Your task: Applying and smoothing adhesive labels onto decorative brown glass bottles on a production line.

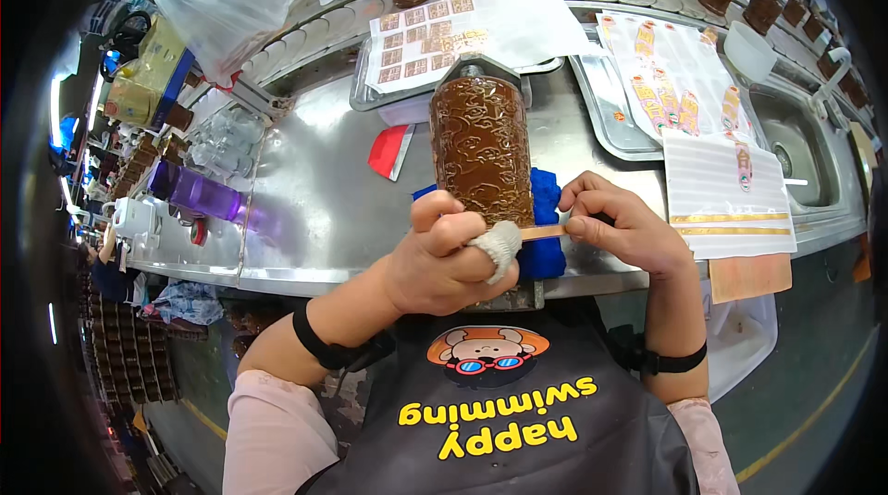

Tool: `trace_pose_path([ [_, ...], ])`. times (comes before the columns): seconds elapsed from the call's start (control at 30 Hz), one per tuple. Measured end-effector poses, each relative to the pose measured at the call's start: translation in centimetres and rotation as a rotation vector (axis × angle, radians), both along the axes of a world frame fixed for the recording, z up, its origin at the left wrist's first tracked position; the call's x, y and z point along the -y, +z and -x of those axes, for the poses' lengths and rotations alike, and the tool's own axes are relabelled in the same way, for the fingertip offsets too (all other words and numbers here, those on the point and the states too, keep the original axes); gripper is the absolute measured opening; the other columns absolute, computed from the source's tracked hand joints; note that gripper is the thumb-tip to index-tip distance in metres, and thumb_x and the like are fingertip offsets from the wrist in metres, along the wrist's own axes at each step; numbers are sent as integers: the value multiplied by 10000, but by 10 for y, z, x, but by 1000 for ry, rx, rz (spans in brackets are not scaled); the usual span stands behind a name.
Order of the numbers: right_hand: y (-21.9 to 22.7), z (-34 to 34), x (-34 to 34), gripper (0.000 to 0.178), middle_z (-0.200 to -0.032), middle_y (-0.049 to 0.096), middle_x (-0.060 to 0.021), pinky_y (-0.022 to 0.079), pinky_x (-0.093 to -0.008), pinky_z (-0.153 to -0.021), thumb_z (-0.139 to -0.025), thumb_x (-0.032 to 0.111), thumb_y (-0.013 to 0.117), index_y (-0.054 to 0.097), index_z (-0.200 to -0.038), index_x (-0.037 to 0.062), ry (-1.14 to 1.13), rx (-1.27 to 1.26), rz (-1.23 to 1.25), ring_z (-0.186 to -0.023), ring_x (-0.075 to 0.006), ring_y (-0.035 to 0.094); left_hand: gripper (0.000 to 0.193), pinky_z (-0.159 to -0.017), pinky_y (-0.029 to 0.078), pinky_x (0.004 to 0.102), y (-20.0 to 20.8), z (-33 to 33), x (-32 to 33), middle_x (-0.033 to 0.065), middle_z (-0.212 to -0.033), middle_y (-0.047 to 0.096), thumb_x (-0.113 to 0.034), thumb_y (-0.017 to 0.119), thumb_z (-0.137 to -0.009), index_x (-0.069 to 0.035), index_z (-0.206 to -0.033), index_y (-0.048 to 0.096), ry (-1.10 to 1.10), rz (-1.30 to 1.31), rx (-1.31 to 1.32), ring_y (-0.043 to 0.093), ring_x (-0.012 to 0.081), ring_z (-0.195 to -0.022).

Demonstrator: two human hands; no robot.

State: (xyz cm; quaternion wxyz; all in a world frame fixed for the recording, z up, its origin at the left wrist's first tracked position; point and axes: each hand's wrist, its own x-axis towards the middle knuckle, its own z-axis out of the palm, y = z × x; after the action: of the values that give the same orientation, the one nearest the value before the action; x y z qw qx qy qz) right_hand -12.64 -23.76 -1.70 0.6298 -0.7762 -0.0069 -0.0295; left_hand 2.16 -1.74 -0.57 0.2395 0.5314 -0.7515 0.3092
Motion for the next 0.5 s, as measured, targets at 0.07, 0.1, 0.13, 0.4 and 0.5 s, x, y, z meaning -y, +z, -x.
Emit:
trace_pose_path([
  [0.07,-1,1,-1,242,-981,523,-65,430,-258,-767,-912,209,642,607,-890,-29,-1,11,5,-875,-136,503,239,-780,337,445,-1,-1,3,-73,-1048,559,-155,701,-514,-235,-721,611,-26,-14,-2,423,210,-917],
  [0.1,0,0,-2,240,-1006,512,-58,413,-251,-767,-915,217,637,591,-839,-7,5,-12,-20,-879,-124,482,232,-774,340,446,-2,-2,3,-66,-1059,555,-163,701,-517,-233,-720,612,-54,-28,-5,418,213,-928],
  [0.13,0,1,-2,253,-1031,502,-50,396,-243,-766,-917,224,632,576,-787,15,4,-34,-44,-883,-112,462,232,-774,340,446,-4,-2,3,-66,-1059,555,-163,701,-517,-233,-720,612,-59,-29,-5,418,213,-928],
  [0.4,3,-3,-4,274,-1032,503,-50,397,-242,-770,-921,249,628,578,-799,8,30,-34,-34,-893,-111,462,222,-787,341,441,-6,-1,-6,-63,-1062,534,-166,705,-521,-227,-712,611,49,37,-56,419,225,-924],
  [0.5,2,-2,-4,278,-1029,504,-52,398,-247,-775,-919,252,630,577,-796,8,25,-32,-35,-894,-116,463,244,-802,336,438,-2,2,-2,-72,-1017,524,-162,716,-510,-233,-722,617,28,-23,-33,421,221,-920],
])
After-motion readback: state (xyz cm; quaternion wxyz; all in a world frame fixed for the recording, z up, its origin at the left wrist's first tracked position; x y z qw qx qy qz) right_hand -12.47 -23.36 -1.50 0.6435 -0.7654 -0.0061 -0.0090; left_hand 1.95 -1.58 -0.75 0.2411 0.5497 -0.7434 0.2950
